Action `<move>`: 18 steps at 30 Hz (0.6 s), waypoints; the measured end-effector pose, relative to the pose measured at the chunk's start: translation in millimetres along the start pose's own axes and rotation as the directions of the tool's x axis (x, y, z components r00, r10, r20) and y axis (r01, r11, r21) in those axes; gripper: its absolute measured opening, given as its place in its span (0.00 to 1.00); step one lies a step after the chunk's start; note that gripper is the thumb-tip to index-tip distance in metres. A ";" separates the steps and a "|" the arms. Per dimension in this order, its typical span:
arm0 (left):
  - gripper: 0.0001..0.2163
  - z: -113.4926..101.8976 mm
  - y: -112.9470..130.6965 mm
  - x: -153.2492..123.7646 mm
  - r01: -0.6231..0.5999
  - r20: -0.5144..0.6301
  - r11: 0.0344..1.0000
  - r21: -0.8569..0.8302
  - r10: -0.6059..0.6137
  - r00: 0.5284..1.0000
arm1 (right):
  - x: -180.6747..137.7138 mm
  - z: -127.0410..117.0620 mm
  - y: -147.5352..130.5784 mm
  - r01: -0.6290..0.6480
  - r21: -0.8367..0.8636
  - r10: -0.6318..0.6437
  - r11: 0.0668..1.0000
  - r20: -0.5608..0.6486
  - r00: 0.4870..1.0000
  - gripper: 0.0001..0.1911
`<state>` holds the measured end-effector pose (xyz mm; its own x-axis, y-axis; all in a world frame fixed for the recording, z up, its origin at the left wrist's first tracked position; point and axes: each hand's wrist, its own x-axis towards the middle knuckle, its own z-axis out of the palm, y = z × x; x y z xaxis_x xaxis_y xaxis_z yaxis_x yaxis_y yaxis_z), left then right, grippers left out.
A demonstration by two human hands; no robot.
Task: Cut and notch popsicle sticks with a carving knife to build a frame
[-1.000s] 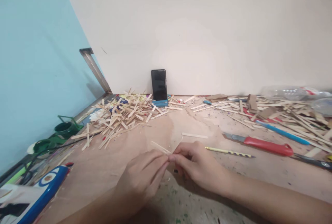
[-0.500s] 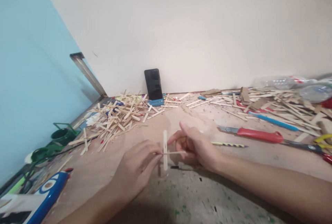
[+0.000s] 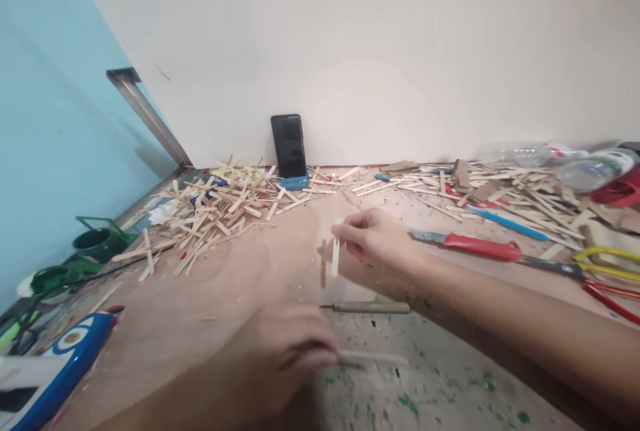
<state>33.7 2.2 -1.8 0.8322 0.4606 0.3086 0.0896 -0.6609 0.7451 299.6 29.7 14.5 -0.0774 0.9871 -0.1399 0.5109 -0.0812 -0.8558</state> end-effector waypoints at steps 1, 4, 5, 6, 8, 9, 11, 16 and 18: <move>0.11 -2.4 1.2 1.5 0.098 0.004 0.994 -0.041 -0.098 0.995 | -0.3 -2.2 -2.1 0.012 -0.062 -0.011 0.998 0.012 1.000 0.23; 0.08 -11.7 2.6 6.3 0.373 0.068 0.919 -0.131 -0.367 0.928 | -8.2 -6.7 -9.5 0.086 -0.217 -0.069 0.972 0.085 0.994 0.24; 0.08 -14.4 3.0 7.8 0.444 0.098 0.883 -0.151 -0.434 0.896 | -13.2 -8.9 -11.7 0.121 -0.251 -0.093 0.960 0.122 0.988 0.23; 0.09 -16.6 3.6 9.2 0.505 0.128 0.847 -0.167 -0.489 0.863 | -19.3 -11.6 -13.3 0.161 -0.278 -0.117 0.947 0.167 0.979 0.20; 0.12 -20.0 5.3 11.8 0.592 0.169 0.783 -0.193 -0.567 0.806 | -33.3 -18.0 -13.9 0.245 -0.309 -0.164 0.919 0.265 0.950 0.14; 0.13 -21.5 6.2 13.0 0.619 0.179 0.759 -0.202 -0.593 0.785 | -40.6 -21.0 -12.7 0.287 -0.317 -0.187 0.904 0.309 0.932 0.13; 0.14 -24.3 7.6 15.0 0.650 0.188 0.730 -0.210 -0.622 0.760 | -54.4 -25.1 -7.4 0.362 -0.333 -0.237 0.871 0.361 0.902 0.09; 0.14 -27.4 7.8 14.4 0.654 0.220 0.729 -0.202 -0.617 0.756 | -72.4 -26.9 8.7 0.422 -0.417 -0.321 0.805 0.291 0.901 0.12; 0.13 -24.7 7.1 11.3 0.608 0.193 0.773 -0.181 -0.578 0.792 | -73.5 -27.9 12.1 0.406 -0.441 -0.330 0.800 0.241 0.913 0.14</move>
<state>30.2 17.4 21.6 0.7134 0.6329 -0.3007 0.4762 -0.1231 0.8707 335.4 -40.0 28.3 -0.4456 0.8946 0.0348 0.7551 0.3965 -0.5222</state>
